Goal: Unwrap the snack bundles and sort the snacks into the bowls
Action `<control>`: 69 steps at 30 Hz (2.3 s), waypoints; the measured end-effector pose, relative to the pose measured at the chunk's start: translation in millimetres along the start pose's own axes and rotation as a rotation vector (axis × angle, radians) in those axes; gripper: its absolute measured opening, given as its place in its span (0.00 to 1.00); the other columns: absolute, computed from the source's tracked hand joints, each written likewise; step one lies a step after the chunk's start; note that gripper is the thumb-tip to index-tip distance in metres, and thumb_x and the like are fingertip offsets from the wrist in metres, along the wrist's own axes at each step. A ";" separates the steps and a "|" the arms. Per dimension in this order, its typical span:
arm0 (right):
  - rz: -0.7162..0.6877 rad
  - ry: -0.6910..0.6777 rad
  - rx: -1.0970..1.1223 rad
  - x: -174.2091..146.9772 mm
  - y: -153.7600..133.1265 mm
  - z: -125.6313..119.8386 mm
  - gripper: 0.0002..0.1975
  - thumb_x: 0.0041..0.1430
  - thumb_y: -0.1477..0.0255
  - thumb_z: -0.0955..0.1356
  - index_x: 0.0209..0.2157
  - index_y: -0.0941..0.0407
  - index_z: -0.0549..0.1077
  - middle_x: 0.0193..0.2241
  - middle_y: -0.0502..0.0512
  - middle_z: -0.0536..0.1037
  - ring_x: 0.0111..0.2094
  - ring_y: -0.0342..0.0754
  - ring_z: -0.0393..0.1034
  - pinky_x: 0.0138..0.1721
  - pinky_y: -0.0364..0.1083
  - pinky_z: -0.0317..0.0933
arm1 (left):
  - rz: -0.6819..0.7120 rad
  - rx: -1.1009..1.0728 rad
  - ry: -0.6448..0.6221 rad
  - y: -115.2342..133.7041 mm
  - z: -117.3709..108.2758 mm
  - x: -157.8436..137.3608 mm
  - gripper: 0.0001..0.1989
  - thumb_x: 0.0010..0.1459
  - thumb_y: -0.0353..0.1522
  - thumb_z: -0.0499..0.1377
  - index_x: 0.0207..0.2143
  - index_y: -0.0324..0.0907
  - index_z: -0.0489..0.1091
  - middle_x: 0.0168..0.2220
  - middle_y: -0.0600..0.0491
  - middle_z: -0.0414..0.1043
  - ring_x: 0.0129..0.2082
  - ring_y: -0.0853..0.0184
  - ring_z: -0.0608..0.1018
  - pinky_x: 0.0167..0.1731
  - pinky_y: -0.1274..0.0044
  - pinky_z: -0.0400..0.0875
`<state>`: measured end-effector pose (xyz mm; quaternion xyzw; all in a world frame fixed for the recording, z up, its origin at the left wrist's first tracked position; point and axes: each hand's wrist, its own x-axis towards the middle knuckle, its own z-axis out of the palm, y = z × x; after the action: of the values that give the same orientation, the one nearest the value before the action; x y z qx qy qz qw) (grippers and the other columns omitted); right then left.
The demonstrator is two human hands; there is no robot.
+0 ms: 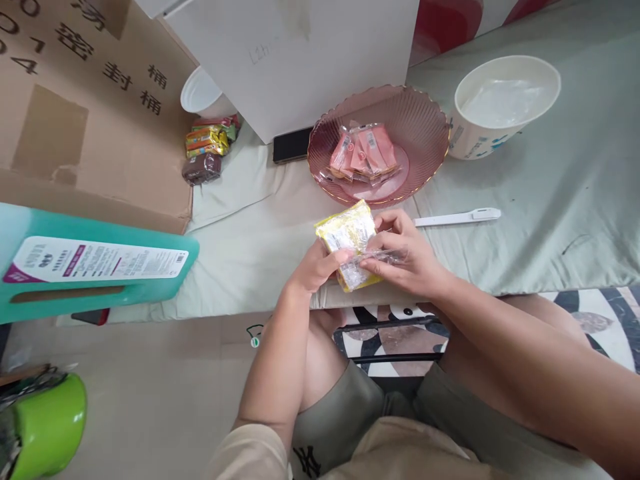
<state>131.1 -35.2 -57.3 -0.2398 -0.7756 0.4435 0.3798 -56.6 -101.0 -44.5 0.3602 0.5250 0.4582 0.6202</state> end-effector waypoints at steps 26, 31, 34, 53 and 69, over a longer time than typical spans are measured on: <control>0.155 0.094 -0.036 -5.1 -3.6 -3.4 0.18 0.61 0.59 0.68 0.49 0.52 0.77 0.51 0.62 0.74 0.55 0.59 0.68 0.55 0.58 0.63 | 0.272 0.280 0.095 -13.6 3.7 -3.0 0.24 0.54 0.47 0.67 0.50 0.50 0.72 0.35 0.54 0.71 0.29 0.69 0.70 0.31 0.75 0.68; 0.151 0.172 -0.233 -1.9 -8.1 -23.6 0.11 0.65 0.66 0.63 0.37 0.50 0.77 0.35 0.57 0.78 0.40 0.55 0.72 0.46 0.57 0.65 | 0.423 0.420 0.221 -9.5 -4.5 2.8 0.15 0.60 0.41 0.61 0.48 0.49 0.76 0.36 0.54 0.74 0.27 0.70 0.67 0.32 0.74 0.66; 0.187 0.228 -0.470 -2.0 2.6 -32.9 0.09 0.58 0.73 0.65 0.39 0.49 0.76 0.34 0.58 0.77 0.40 0.59 0.71 0.46 0.59 0.63 | 0.466 0.444 0.216 -4.8 -7.3 1.8 0.13 0.59 0.39 0.61 0.45 0.48 0.78 0.41 0.52 0.77 0.30 0.68 0.71 0.36 0.72 0.68; 0.155 0.036 -0.497 -7.5 -4.1 -16.6 0.12 0.65 0.68 0.64 0.47 0.50 0.77 0.37 0.57 0.79 0.32 0.53 0.70 0.33 0.51 0.57 | 0.538 0.271 0.692 -6.2 -23.0 -16.8 0.11 0.62 0.44 0.61 0.41 0.50 0.69 0.33 0.56 0.64 0.27 0.69 0.64 0.31 0.75 0.61; 0.458 0.169 0.813 6.4 -66.7 20.6 0.20 0.53 0.66 0.76 0.23 0.52 0.60 0.13 0.39 0.53 0.14 0.37 0.45 0.18 0.41 0.43 | 0.608 0.633 0.302 -6.7 -26.3 -20.3 0.10 0.68 0.42 0.54 0.40 0.46 0.67 0.38 0.54 0.74 0.27 0.72 0.69 0.30 0.76 0.65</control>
<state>108.4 -73.9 -3.4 -0.2718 -0.4325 0.7625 0.3971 -81.7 -123.3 -49.2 0.5985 0.5940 0.4840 0.2338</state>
